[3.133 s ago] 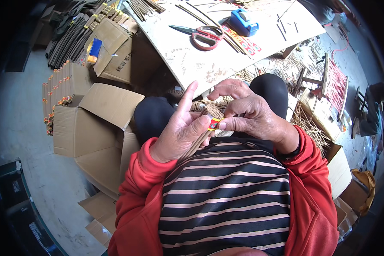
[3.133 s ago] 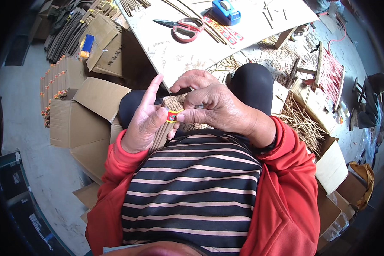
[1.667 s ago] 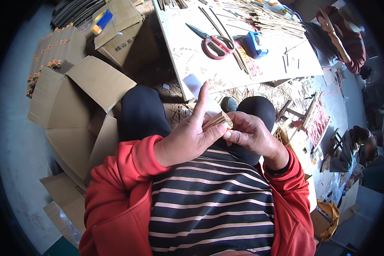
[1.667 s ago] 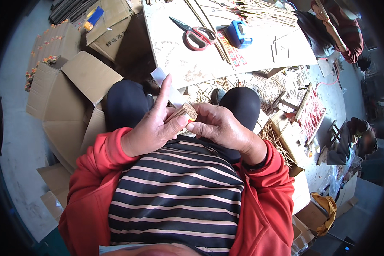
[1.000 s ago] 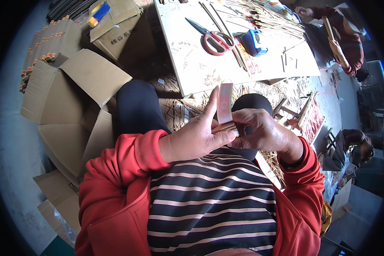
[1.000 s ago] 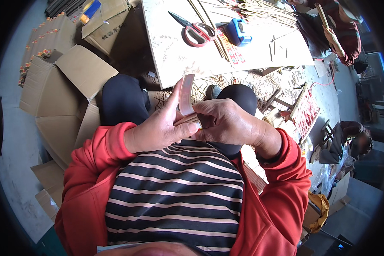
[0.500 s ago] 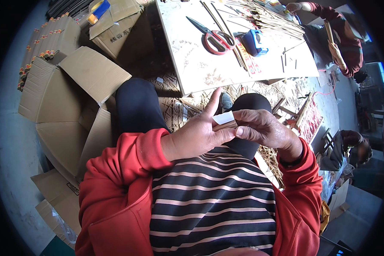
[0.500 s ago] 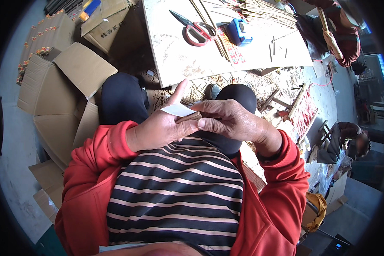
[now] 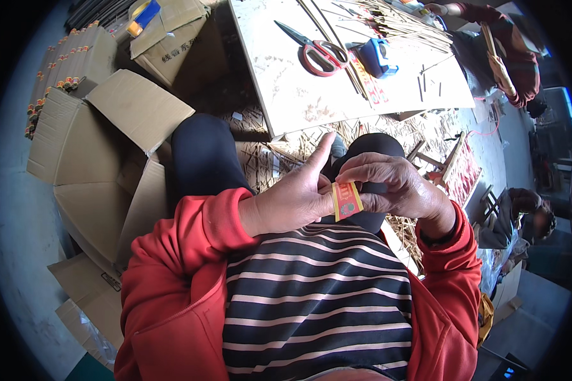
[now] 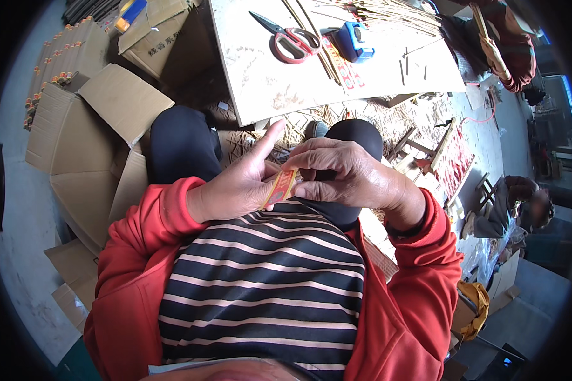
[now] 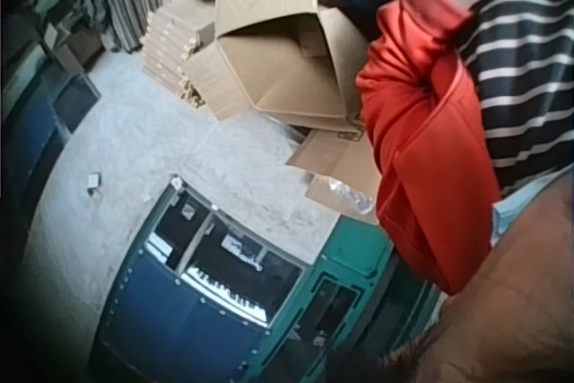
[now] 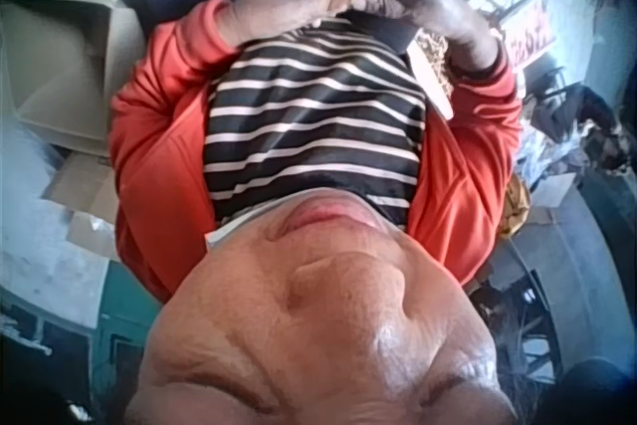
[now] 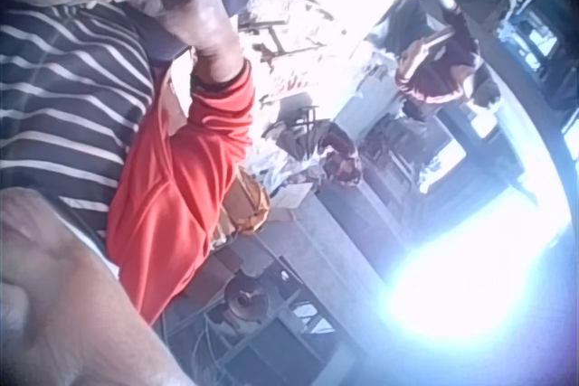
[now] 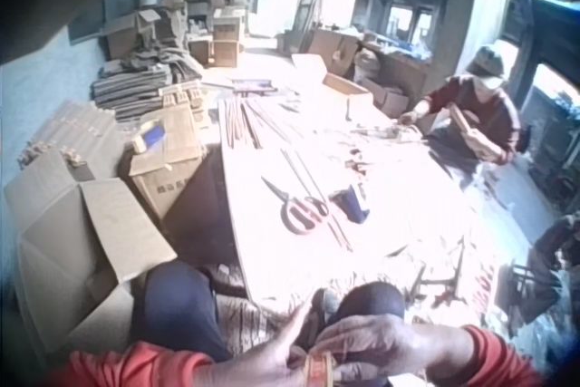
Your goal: The person wraps a small paper label around a bundle of thin wooden sticks, then gathers more sticks from the table and aligns them into a larger bundle. They continue to adjust and hold the bundle while working at a cluttered table.
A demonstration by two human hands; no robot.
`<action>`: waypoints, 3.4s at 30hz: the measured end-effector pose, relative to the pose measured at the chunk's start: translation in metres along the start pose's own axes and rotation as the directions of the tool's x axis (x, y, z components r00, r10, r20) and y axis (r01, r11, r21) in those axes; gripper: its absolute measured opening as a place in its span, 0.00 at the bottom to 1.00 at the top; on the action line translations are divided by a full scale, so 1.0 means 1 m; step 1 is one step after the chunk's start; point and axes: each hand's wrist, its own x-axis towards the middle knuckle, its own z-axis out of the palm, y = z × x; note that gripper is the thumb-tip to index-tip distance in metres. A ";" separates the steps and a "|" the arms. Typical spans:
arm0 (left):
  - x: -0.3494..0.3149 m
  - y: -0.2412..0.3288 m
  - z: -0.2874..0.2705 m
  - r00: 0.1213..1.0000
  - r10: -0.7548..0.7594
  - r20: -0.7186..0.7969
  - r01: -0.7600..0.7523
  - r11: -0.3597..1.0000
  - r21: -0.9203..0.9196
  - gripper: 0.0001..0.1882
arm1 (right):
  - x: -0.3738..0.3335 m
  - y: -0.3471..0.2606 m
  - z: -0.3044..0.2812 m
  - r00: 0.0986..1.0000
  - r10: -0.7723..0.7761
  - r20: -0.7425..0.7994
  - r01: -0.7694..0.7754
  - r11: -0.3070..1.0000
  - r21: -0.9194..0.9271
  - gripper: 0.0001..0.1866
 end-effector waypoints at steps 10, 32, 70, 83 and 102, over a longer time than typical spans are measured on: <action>-0.001 -0.001 -0.004 0.999 0.052 0.007 -0.052 0.997 -0.062 0.46 | 0.001 0.000 0.008 0.992 -0.102 -0.080 0.092 0.988 -0.121 0.12; -0.005 0.020 -0.005 1.000 -0.014 0.010 0.017 0.913 -0.408 0.31 | 0.007 -0.010 0.008 0.840 -0.543 -0.014 0.389 0.619 -0.682 0.19; -0.007 0.031 -0.016 0.999 -0.012 0.052 0.033 0.900 -0.435 0.37 | 0.017 0.023 0.042 0.475 -0.859 -0.194 0.270 0.351 -0.897 0.15; -0.014 0.048 -0.013 0.980 0.031 -0.195 -0.083 0.962 -0.262 0.39 | 0.007 -0.002 0.044 0.720 -0.081 -0.689 0.148 0.988 0.039 0.24; -0.009 0.047 -0.020 0.995 0.058 -0.085 -0.081 0.950 -0.303 0.45 | 0.025 0.013 0.056 0.852 -0.068 -0.519 0.322 0.849 0.418 0.09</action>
